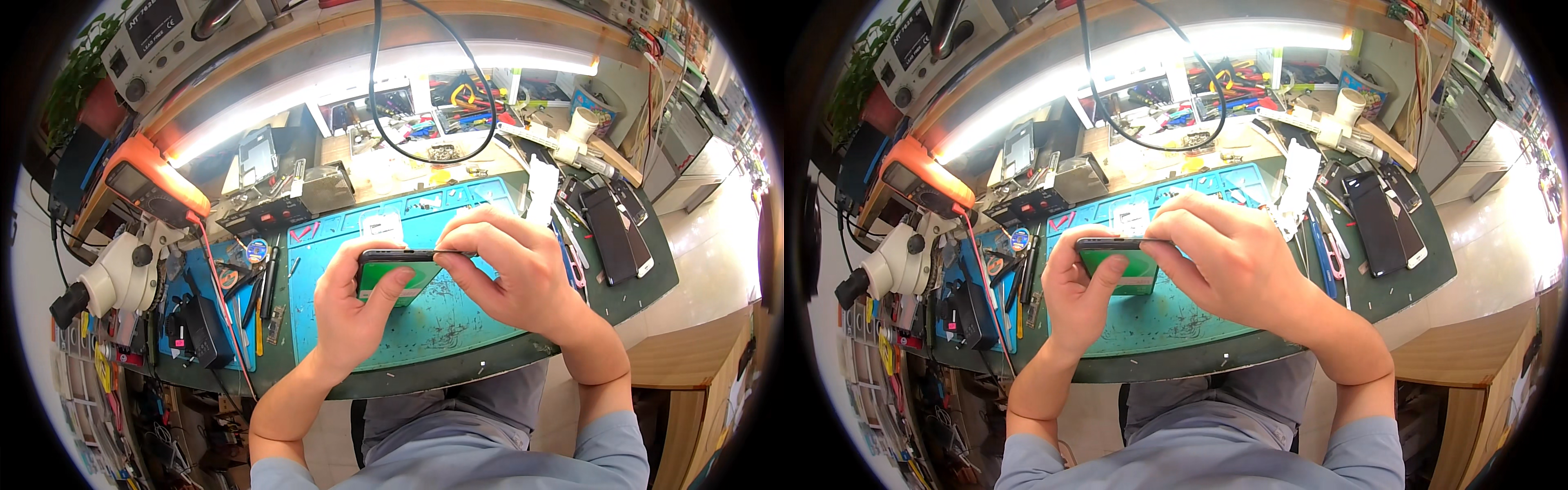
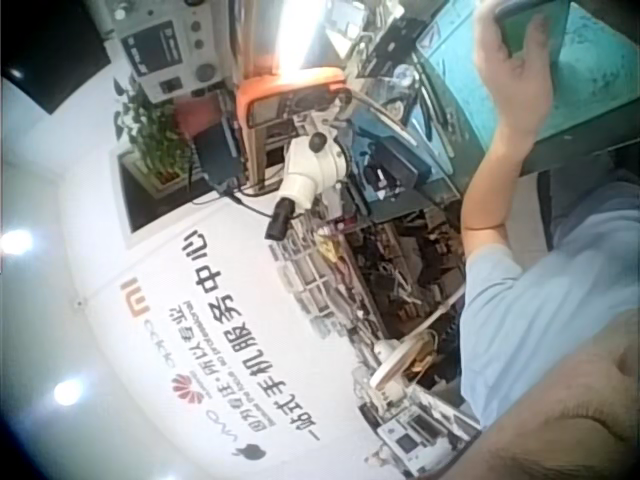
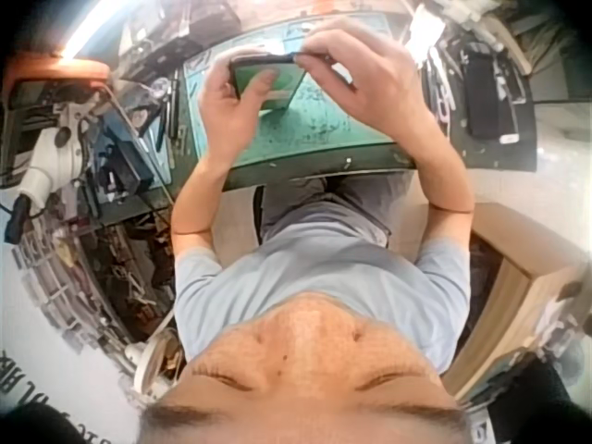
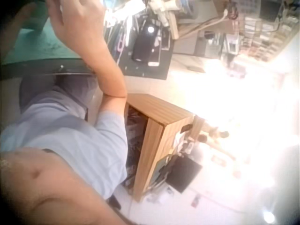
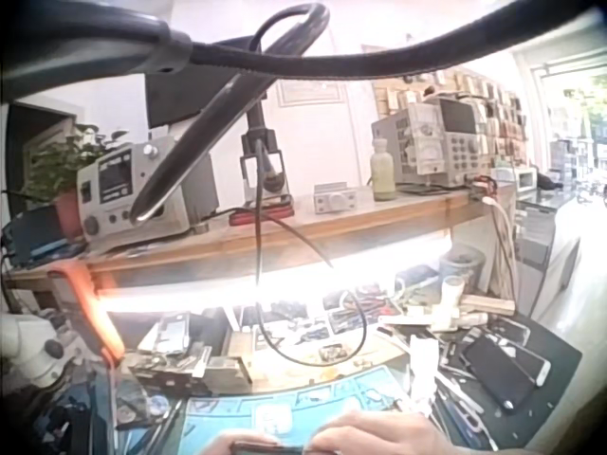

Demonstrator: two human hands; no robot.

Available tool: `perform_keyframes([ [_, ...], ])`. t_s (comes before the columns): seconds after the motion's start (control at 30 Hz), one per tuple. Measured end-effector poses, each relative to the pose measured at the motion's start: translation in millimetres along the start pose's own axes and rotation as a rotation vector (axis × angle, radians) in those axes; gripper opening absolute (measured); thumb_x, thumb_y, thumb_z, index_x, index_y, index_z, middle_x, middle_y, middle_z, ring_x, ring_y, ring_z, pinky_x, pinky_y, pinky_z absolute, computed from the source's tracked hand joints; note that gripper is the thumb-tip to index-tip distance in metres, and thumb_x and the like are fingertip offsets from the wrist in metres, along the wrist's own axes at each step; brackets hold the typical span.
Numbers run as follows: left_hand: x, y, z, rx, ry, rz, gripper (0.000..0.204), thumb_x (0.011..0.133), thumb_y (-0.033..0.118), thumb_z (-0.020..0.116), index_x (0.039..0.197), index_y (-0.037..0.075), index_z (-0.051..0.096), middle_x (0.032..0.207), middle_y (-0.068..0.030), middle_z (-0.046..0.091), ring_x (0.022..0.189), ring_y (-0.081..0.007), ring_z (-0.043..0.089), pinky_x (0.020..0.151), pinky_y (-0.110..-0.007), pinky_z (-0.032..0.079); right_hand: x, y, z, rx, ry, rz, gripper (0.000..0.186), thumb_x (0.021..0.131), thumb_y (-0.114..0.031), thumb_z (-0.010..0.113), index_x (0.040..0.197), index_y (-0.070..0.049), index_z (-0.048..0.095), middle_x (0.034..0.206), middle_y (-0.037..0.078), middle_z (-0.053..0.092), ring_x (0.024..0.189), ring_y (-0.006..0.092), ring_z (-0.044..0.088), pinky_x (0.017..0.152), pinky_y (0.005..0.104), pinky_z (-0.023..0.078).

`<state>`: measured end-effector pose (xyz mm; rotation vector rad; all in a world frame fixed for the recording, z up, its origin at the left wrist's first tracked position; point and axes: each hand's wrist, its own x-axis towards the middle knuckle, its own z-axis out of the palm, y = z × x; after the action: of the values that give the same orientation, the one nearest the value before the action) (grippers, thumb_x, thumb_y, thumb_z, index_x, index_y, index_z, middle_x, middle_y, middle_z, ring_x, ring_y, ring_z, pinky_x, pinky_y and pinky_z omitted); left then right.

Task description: The person disassembles a smartphone by removing the back cover and unscrewing internal components. They use a screwdriver to remove screws and a prying tool to disconnect the battery and other internal parts.

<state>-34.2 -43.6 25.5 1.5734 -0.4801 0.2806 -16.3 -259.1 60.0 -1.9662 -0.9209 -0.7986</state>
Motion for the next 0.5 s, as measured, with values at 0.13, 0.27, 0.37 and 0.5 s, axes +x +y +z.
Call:
perform_keyframes([
  [0.13, -0.5, -1.7, -0.8, 0.011, -0.003, 0.002, 0.027, 0.100, 0.007, 0.075, 0.122, -0.002, 0.063, 0.109, -0.0085, 0.073, 0.097, -0.0127, 0.071, 0.080, -0.029, 0.064, 0.0, -0.4, 0.6, -0.047, 0.008, -0.030, 0.015, 0.086, -0.004, 0.080, 0.095, -0.004, 0.067, 0.090, 0.008, 0.069, 0.070, 0.0250, 0.069, 0.058, 0.0362, 0.055],
  [0.27, -1.2, 0.8, 2.4, -0.010, 0.006, -0.026, 0.027, 0.100, 0.007, 0.075, 0.122, -0.003, 0.064, 0.108, -0.0090, 0.074, 0.095, -0.0138, 0.073, 0.079, -0.029, 0.064, -0.7, 0.0, 1.1, -0.076, 0.003, -0.052, 0.016, 0.084, -0.004, 0.081, 0.094, -0.004, 0.067, 0.091, 0.007, 0.070, 0.071, 0.0245, 0.069, 0.059, 0.0352, 0.056],
  [0.37, -1.4, 0.5, 3.1, 0.014, 0.004, -0.005, 0.026, 0.100, 0.008, 0.075, 0.122, -0.002, 0.064, 0.107, -0.0088, 0.075, 0.094, -0.0141, 0.074, 0.079, -0.029, 0.064, -0.1, -0.2, -0.6, -0.101, -0.003, -0.081, 0.017, 0.084, -0.004, 0.081, 0.094, -0.004, 0.067, 0.092, 0.007, 0.070, 0.071, 0.0240, 0.069, 0.059, 0.0346, 0.056],
  [0.5, -1.3, -1.0, 3.3, 0.062, 0.002, 0.027, 0.026, 0.100, 0.008, 0.075, 0.123, -0.001, 0.065, 0.107, -0.0085, 0.075, 0.094, -0.0138, 0.074, 0.078, -0.029, 0.064, -1.3, 1.0, 1.3, -0.130, 0.019, -0.121, 0.017, 0.083, -0.003, 0.081, 0.094, -0.005, 0.068, 0.092, 0.006, 0.070, 0.071, 0.0229, 0.069, 0.059, 0.0340, 0.055],
])
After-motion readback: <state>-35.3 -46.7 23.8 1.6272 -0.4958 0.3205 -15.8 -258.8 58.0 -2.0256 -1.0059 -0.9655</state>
